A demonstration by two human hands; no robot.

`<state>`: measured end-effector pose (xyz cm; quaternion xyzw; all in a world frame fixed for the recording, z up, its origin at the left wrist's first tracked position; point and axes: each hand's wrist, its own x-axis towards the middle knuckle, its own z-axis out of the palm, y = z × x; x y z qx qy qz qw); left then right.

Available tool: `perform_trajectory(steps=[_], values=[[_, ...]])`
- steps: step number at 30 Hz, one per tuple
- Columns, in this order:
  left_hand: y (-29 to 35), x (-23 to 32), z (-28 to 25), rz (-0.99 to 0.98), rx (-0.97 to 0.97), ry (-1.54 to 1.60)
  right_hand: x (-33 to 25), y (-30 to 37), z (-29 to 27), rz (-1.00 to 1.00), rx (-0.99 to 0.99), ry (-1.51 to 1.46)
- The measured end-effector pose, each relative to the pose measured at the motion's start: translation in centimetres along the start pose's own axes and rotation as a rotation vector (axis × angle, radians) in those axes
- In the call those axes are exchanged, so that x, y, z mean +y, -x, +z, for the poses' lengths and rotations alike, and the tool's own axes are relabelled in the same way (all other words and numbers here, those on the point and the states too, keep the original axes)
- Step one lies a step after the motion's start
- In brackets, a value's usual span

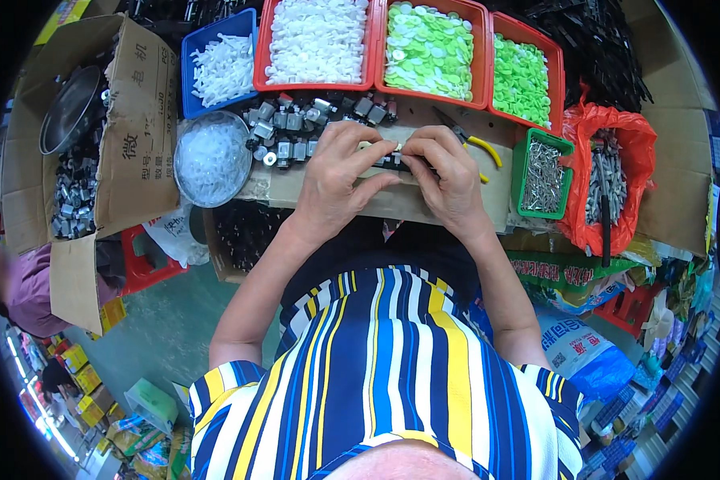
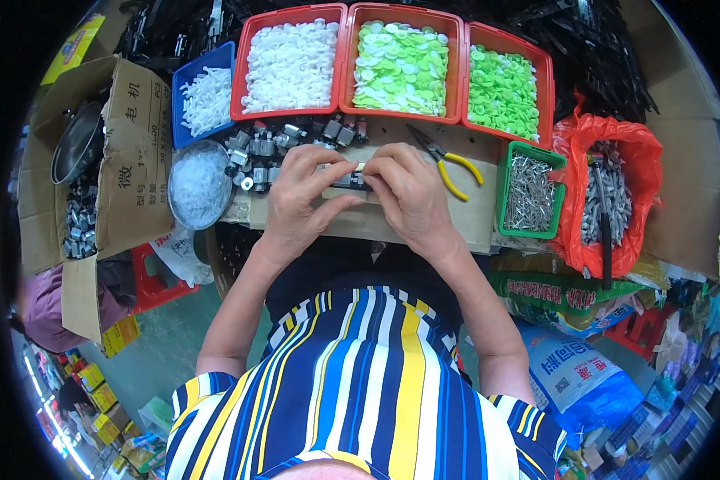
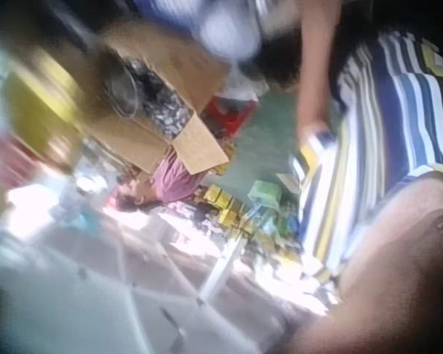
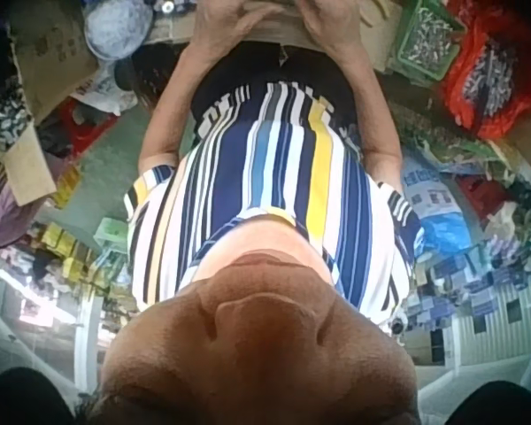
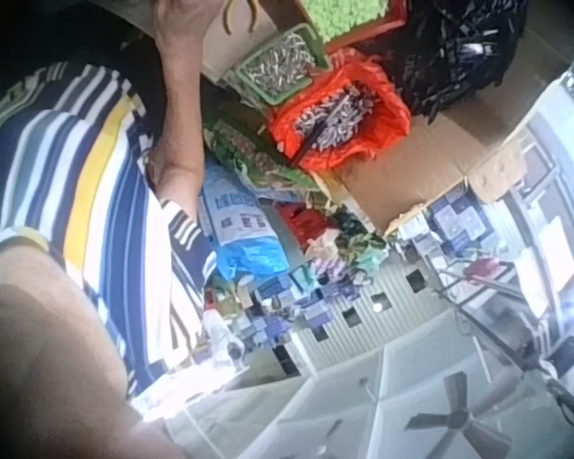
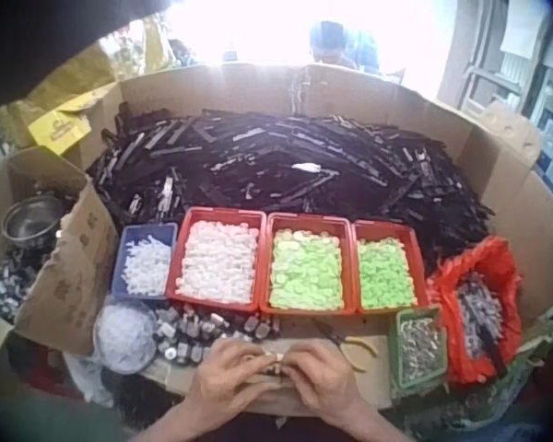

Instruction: Manually assembling small electronic motor components and housings at a factory workbench.

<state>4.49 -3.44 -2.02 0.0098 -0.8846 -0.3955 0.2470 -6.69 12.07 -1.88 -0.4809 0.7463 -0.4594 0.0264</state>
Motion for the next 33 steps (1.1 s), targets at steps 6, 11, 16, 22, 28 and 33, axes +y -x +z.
perform_trajectory(steps=[6,11,16,22,28,33], values=[[1.5,-1.1,0.6,0.097,-0.031,-0.137,0.9,0.3,0.8,-0.006,-0.039,0.085],[1.9,-1.3,0.6,0.165,-0.059,-0.248,1.1,0.2,0.8,-0.034,-0.045,0.098],[1.8,-1.1,0.3,0.202,-0.104,-0.315,1.4,0.2,0.8,-0.048,-0.046,0.088],[1.7,-1.0,0.7,0.166,-0.083,-0.245,1.4,0.3,1.0,-0.044,-0.029,0.099],[1.0,-0.7,0.7,0.162,-0.088,-0.269,1.5,0.5,0.8,-0.013,-0.048,0.084],[1.0,-0.8,0.4,0.192,-0.096,-0.313,0.8,0.7,-1.6,-0.042,-0.02,0.163]])
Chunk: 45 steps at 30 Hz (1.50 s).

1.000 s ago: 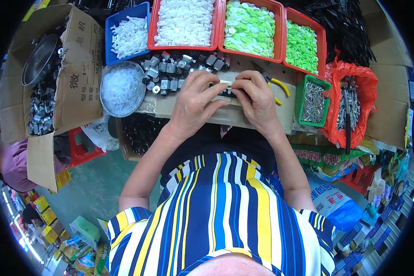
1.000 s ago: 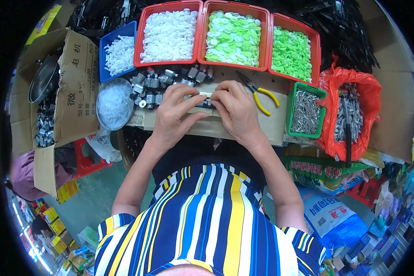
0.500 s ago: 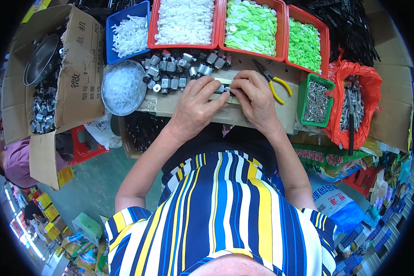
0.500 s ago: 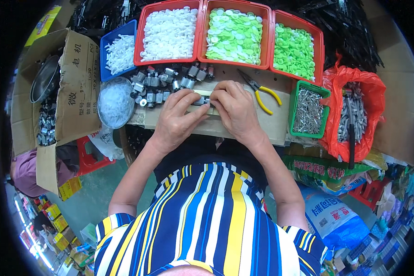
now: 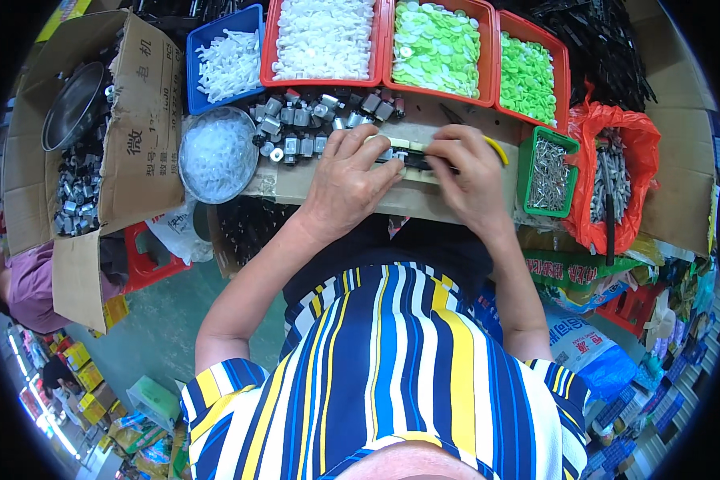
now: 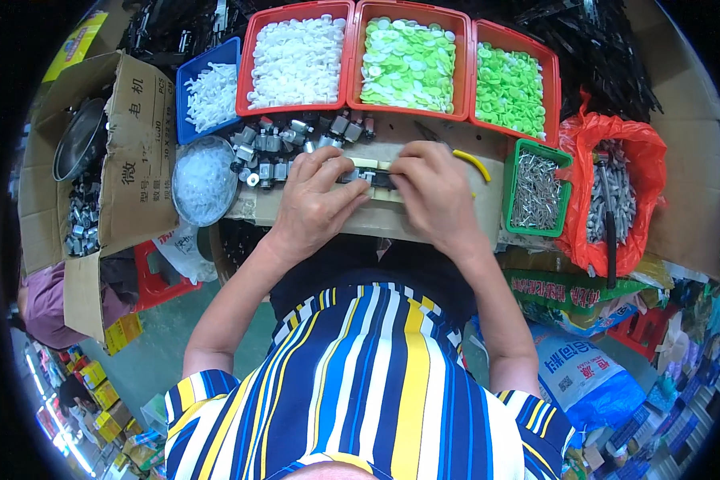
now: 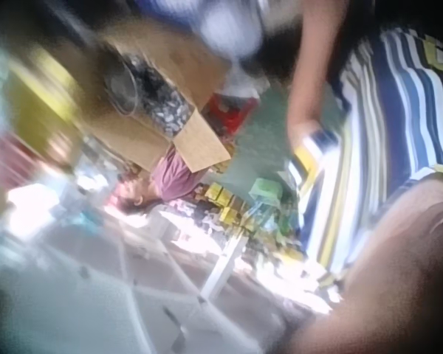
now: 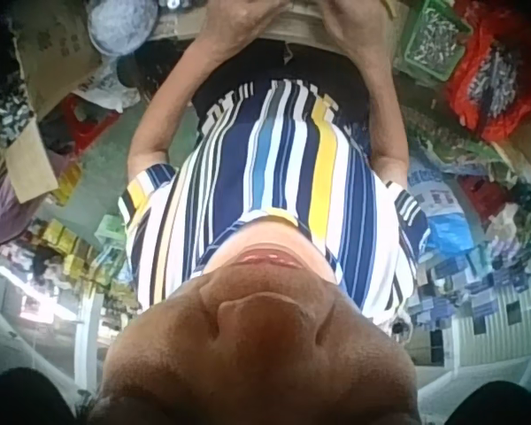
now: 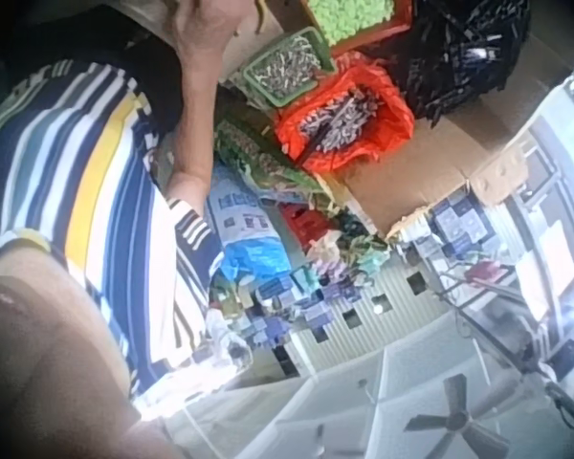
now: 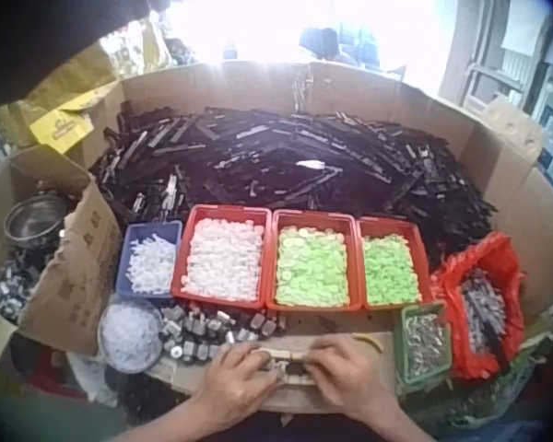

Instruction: Manually assembling small electronic motor components and housings at a factory workbench.

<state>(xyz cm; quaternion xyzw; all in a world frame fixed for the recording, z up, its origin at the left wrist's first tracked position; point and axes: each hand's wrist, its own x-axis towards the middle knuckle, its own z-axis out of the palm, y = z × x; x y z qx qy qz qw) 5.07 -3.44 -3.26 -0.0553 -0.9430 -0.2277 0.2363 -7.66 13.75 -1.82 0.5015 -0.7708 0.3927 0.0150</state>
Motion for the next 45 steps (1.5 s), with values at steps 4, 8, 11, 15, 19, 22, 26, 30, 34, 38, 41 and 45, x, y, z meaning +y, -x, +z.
perform_trajectory(steps=[4,8,11,15,19,22,26,30,34,38,41,45], values=[[-0.5,0.2,-1.0,-0.038,-0.066,0.075,2.0,1.6,-5.8,0.179,0.167,0.232],[-2.7,-0.6,-1.1,0.008,0.033,0.142,5.0,4.4,-10.4,0.378,0.178,0.505],[-6.3,-1.3,-1.3,0.045,0.042,0.073,6.4,6.0,-11.1,0.484,0.087,0.486],[-10.8,-3.9,0.5,0.083,0.028,-0.039,6.6,6.1,-11.0,0.436,0.104,0.504],[-14.2,-5.4,2.5,0.099,-0.025,-0.204,6.5,5.5,-10.8,0.431,0.166,0.443],[-15.9,-6.2,3.6,0.086,-0.088,-0.317,7.0,5.5,-10.9,0.446,0.204,0.373],[-17.0,-6.6,4.3,0.114,-0.058,-0.275,7.8,5.2,-11.0,0.453,0.232,0.34],[-16.5,-7.5,3.6,0.12,-0.015,-0.259,7.3,4.4,-10.9,0.395,0.24,0.299],[-16.0,-6.9,5.3,0.176,0.029,-0.356,7.7,6.4,-10.7,0.455,0.3,0.243],[-15.1,-5.6,4.9,0.139,0.057,-0.267,6.2,7.5,-10.9,0.553,0.306,0.242],[-14.7,-5.0,4.0,0.148,0.132,-0.184,5.3,7.2,-11.3,0.505,0.34,0.27],[-14.8,-5.1,3.4,0.107,0.161,-0.047,5.2,6.8,-11.3,0.467,0.406,0.276]])
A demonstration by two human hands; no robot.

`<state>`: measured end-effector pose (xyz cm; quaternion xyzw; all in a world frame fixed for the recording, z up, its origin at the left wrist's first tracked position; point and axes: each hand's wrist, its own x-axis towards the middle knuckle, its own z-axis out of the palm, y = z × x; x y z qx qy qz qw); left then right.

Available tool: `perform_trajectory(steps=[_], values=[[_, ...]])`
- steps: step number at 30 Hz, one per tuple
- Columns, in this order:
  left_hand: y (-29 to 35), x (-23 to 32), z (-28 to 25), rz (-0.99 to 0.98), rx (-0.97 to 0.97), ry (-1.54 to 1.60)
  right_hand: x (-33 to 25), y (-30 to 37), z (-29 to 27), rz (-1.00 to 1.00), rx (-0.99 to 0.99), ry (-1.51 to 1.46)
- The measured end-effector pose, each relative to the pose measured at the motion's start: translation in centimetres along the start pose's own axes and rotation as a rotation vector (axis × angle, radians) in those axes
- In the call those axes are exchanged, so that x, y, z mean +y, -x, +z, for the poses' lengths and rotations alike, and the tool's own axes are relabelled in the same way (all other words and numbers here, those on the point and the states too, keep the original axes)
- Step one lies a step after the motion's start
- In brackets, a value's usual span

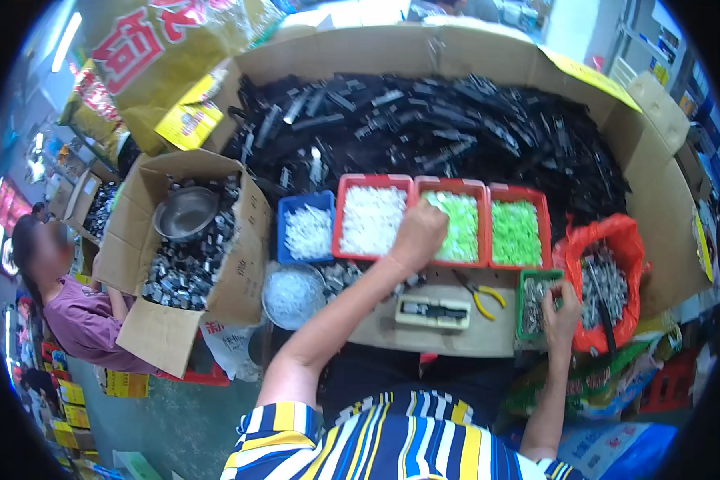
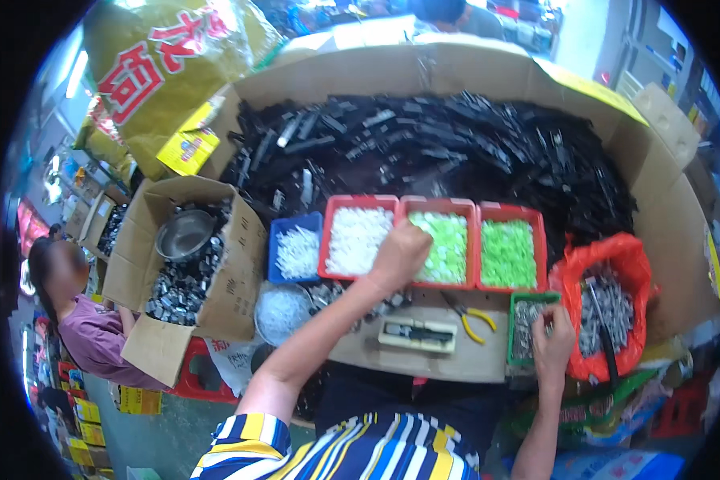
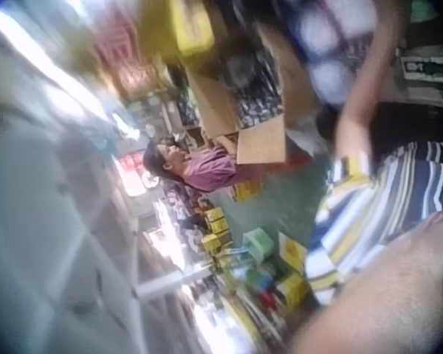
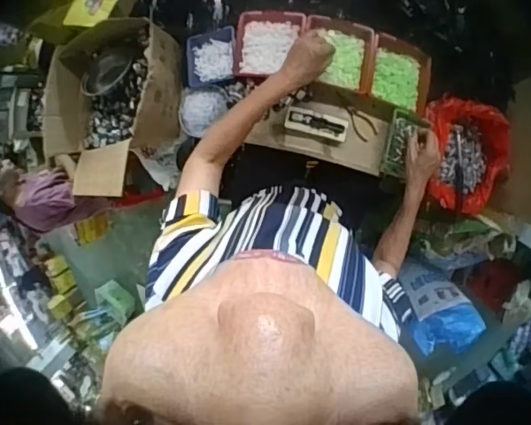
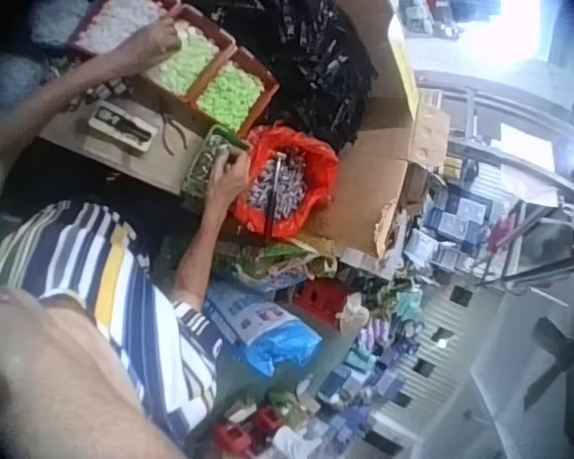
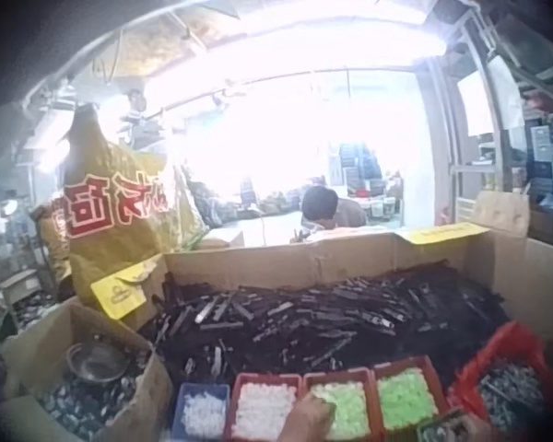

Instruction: Manually assembling small electronic motor components and housings at a factory workbench.

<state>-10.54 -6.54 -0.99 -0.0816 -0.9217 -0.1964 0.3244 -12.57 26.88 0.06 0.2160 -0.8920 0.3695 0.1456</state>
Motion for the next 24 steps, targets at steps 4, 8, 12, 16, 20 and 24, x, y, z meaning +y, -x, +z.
perform_trajectory(steps=[4,8,12,16,20,24], values=[[0.5,1.8,-2.3,-0.385,0.009,0.399,-4.7,-1.7,1.6,-0.032,-0.022,-0.147],[1.4,4.1,-3.7,-0.736,-0.105,0.812,-8.5,-2.4,5.6,-0.163,-0.016,-0.403],[3.3,5.9,-2.6,-0.793,-0.111,0.964,-9.7,-1.1,7.7,-0.127,-0.064,-0.588],[4.3,7.3,-2.1,-0.775,-0.103,0.954,-9.8,-0.5,8.0,-0.149,-0.047,-0.593],[4.4,7.8,-2.4,-0.781,-0.173,0.872,-9.7,-0.3,8.3,-0.282,-0.013,-0.507],[4.3,7.6,-2.5,-0.757,-0.194,0.818,-9.5,-0.3,8.7,-0.35,0.006,-0.402]])
